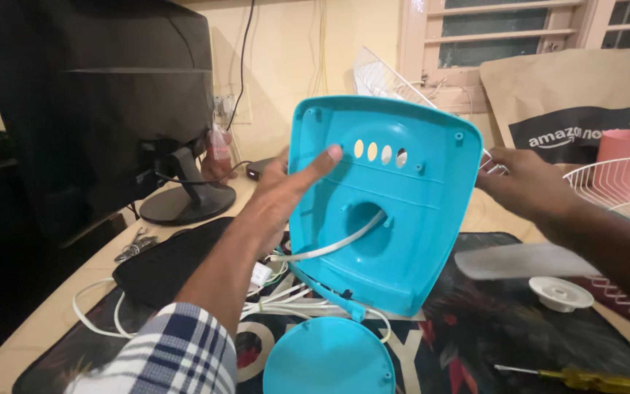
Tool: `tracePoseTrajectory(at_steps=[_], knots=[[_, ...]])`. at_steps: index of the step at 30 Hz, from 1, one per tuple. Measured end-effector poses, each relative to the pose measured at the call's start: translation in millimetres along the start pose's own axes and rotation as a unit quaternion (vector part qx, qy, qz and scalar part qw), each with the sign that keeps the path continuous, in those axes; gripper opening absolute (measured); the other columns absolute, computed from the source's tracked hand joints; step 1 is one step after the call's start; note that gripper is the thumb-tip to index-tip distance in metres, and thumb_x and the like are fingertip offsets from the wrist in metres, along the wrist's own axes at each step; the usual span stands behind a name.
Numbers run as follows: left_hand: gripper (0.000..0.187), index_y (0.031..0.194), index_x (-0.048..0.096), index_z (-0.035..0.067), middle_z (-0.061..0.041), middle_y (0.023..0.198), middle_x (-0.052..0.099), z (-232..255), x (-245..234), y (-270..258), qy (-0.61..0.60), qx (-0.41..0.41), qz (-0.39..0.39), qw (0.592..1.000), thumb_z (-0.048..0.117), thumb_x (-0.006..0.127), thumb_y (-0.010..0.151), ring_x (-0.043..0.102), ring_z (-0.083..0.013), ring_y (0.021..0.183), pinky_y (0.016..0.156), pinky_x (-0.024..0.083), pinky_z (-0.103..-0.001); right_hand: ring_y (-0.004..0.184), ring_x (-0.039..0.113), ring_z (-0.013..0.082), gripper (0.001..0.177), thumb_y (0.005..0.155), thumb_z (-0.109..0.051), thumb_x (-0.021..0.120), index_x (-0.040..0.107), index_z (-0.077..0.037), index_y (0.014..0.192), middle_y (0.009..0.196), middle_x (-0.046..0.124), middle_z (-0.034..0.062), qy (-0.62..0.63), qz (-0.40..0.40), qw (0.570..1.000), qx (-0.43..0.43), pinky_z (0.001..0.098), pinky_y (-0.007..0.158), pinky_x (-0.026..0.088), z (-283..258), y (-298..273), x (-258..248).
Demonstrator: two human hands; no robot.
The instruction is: The person disassembles a small blue table fan by removing the front grille and fan blades. They then open the rear housing and use a screwdriver to adjust the internal wiring and switch assembly.
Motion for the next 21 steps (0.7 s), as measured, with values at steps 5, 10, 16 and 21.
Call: tracePoseTrajectory(at_steps=[5,10,16,21], knots=[[0.074,0.13,0.059,-0.001,-0.021,0.116,0.075,-8,11,-3,-0.051,-0.04,-0.022,0.998,0.031,0.086,0.069,0.078,-0.0309,0.101,0.082,0.062,-0.047,0.105,0.073,0.0326,0.044,0.088,-0.039,0.07,0.072,-0.007,0.118,0.111,0.076,0.017,-0.006,0.02,1.0,-0.012,0.0445,0.091,0.054,13,11,8],[0.054,0.12,0.069,0.0,-0.015,0.108,0.078,-16,27,-7,-0.136,0.0,-0.002,0.991,0.016,0.084,0.072,0.077,-0.0245,0.09,0.081,0.066,-0.044,0.104,0.072,0.0387,0.04,0.088,-0.036,0.07,0.073,-0.012,0.12,0.113,0.076,0.0182,-0.066,0.035,0.995,-0.064,0.0478,0.089,0.055,23,34,5],[0.046,0.116,0.073,0.002,-0.011,0.105,0.08,-25,40,-16,-0.107,0.02,0.05,0.993,0.02,0.085,0.076,0.075,-0.0179,0.088,0.078,0.063,-0.035,0.1,0.073,0.044,0.034,0.092,-0.032,0.069,0.075,-0.008,0.116,0.115,0.076,0.0211,-0.167,0.021,0.98,-0.109,0.0508,0.083,0.059,28,66,0],[0.044,0.113,0.075,-0.001,-0.012,0.1,0.08,-31,59,-16,-0.121,0.057,0.05,0.99,0.021,0.086,0.076,0.074,-0.0195,0.083,0.074,0.062,-0.036,0.098,0.075,0.0359,0.041,0.083,-0.032,0.071,0.071,-0.01,0.117,0.112,0.077,0.0172,0.04,-0.03,0.985,-0.164,0.0475,0.079,0.058,53,60,-7]])
Point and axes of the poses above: each hand's wrist, its own y-axis towards the middle knuckle, its own x-axis out of the palm, z = x × y, the point moved 1 cm from there along y, towards the middle knuckle
